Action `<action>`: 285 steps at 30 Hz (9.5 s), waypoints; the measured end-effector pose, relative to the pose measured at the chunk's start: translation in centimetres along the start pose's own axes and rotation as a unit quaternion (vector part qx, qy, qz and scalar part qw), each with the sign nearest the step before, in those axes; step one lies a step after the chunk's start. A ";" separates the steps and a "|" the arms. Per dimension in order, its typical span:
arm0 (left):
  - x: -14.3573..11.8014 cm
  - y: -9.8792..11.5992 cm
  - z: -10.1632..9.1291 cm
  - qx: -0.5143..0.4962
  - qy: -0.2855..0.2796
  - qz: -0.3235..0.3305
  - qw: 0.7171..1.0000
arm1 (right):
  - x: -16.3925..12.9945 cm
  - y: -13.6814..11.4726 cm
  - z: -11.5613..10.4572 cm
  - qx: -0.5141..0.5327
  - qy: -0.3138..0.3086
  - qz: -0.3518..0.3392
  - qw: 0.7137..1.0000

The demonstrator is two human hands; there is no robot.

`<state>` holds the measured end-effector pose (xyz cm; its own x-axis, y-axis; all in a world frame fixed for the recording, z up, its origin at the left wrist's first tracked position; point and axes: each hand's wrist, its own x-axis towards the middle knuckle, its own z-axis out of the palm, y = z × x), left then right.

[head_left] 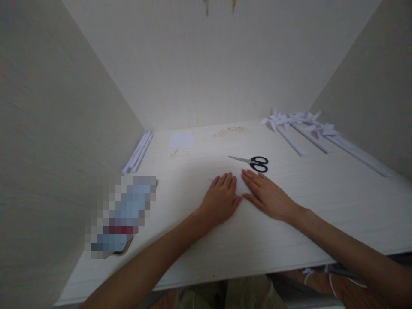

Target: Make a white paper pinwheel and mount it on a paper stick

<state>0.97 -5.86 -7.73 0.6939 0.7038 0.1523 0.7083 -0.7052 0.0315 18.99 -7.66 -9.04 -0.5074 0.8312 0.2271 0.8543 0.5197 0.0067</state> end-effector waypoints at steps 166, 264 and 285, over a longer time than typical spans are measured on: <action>1.1 -4.6 0.4 -0.713 0.237 -0.283 0.597 | 3.6 7.3 -0.8 0.097 0.142 0.219 0.961; 1.2 -4.2 -0.3 -0.765 0.291 -0.311 0.483 | 4.3 2.8 -0.8 0.386 -0.103 0.109 0.910; 1.3 -4.2 -0.3 -0.775 0.290 -0.308 0.469 | 4.3 2.8 -1.1 0.343 -0.110 0.096 0.928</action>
<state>-1.18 -2.04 -7.34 -0.0512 0.9904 -0.1283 -0.5073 0.0848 0.8576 19.35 -2.84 -6.99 -0.4287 0.9024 -0.0437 0.6971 0.2997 -0.6513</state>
